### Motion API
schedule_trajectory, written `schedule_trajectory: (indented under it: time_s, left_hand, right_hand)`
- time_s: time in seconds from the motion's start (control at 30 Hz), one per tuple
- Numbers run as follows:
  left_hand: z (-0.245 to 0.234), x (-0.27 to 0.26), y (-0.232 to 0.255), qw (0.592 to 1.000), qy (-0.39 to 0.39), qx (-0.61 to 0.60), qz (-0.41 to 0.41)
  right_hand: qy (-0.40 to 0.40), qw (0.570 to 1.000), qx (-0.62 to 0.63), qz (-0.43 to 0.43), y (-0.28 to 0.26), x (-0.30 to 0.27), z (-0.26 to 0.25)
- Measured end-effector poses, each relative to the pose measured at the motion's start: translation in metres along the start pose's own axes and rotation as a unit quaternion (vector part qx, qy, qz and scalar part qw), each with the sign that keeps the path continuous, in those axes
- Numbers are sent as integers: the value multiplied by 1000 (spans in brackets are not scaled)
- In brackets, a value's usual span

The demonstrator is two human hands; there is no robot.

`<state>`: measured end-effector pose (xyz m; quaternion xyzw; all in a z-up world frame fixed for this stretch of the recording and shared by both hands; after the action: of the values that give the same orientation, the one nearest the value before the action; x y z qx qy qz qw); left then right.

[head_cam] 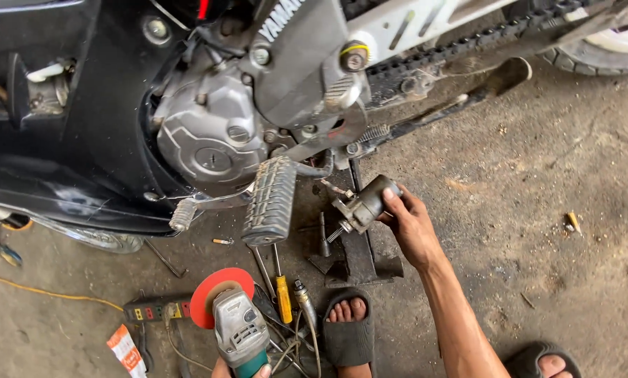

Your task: The person uses an angle grinder to smooth the surface of a small cylindrical metal part removed from a motorcycle. They hold the part with one hand and operate the grinder with the other, rotating the part to grind different sides. The part is then placed back near the motorcycle.

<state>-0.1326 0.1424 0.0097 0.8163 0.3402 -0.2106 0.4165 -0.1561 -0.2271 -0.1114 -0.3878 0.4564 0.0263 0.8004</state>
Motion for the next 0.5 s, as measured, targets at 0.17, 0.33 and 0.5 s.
schedule_trajectory:
  time_s: [0.17, 0.33, 0.5]
  left_hand:
    - [3, 4, -16, 999, 28, -2, 40]
    - [2, 10, -25, 998, 46, 4, 38]
    - [-4, 24, -30, 990, -96, -63, 81]
  right_hand:
    - [17, 1000, 18, -12, 4, 7, 0]
    - [24, 999, 40, -15, 3, 15, 0]
    - [33, 996, -62, 54, -31, -12, 16]
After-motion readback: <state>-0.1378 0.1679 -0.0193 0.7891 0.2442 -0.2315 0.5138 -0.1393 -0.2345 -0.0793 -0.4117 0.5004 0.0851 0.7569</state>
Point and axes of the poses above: each hand's wrist, its own x-axis towards the middle knuckle, its own z-axis out of the palm, y = z × x, the point moved 1 cm from there along x, towards the middle knuckle, and after that the axes turned 15 degrees about -x, right-handed, at the moved point
